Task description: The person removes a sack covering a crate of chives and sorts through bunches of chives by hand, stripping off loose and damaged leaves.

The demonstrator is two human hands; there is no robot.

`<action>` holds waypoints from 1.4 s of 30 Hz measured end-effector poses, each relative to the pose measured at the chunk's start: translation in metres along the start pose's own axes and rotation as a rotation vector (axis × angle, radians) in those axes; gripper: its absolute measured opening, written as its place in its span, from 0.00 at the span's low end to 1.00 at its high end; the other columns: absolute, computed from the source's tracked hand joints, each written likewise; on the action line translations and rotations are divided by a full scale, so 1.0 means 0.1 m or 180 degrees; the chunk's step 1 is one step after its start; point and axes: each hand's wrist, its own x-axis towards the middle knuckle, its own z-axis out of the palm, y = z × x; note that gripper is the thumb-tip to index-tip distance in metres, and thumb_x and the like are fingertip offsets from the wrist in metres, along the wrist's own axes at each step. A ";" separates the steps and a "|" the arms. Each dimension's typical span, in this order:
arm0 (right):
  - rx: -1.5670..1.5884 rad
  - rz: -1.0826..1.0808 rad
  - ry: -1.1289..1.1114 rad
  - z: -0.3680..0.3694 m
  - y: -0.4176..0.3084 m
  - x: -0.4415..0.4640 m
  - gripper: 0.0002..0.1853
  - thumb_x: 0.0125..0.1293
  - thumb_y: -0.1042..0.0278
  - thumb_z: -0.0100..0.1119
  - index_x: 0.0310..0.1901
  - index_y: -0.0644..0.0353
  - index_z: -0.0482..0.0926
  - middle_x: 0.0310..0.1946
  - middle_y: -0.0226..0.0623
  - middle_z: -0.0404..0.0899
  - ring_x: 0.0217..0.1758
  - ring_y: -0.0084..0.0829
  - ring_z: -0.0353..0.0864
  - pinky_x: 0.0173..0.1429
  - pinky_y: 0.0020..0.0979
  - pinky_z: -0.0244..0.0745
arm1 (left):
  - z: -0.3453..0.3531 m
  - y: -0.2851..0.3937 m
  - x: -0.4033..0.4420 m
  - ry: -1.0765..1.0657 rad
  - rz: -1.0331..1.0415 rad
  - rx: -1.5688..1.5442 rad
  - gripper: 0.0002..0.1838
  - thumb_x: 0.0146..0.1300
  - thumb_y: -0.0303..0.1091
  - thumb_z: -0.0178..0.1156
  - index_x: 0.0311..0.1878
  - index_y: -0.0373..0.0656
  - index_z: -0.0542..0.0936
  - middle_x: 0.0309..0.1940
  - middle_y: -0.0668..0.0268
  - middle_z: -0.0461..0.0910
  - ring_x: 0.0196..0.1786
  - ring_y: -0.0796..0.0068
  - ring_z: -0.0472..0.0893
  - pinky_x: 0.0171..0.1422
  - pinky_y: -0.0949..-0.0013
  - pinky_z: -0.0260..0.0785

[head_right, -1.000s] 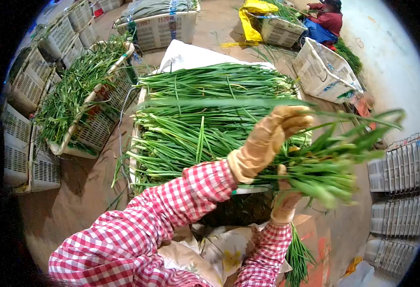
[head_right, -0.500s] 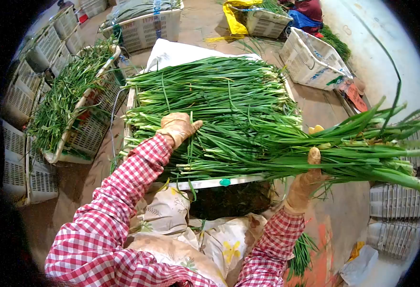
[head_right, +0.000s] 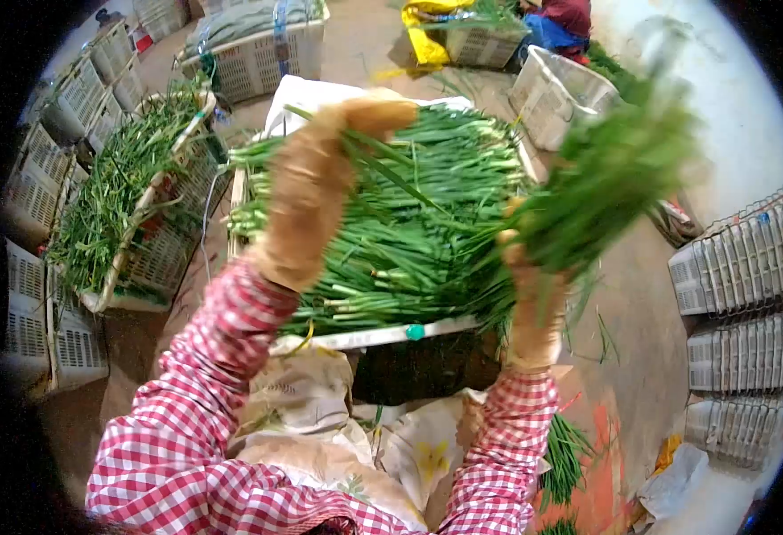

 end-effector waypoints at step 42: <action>-0.5731 0.1478 -0.1150 -0.25 -2.27 -0.78 0.38 0.49 0.62 0.65 0.64 0.56 0.62 0.47 0.49 0.78 0.54 0.47 0.76 0.55 0.38 0.73 | 2.17 0.15 -1.92 -0.0347 -0.2577 -0.3299 0.42 0.55 0.58 0.64 0.67 0.45 0.63 0.62 0.69 0.67 0.64 0.76 0.63 0.70 0.68 0.53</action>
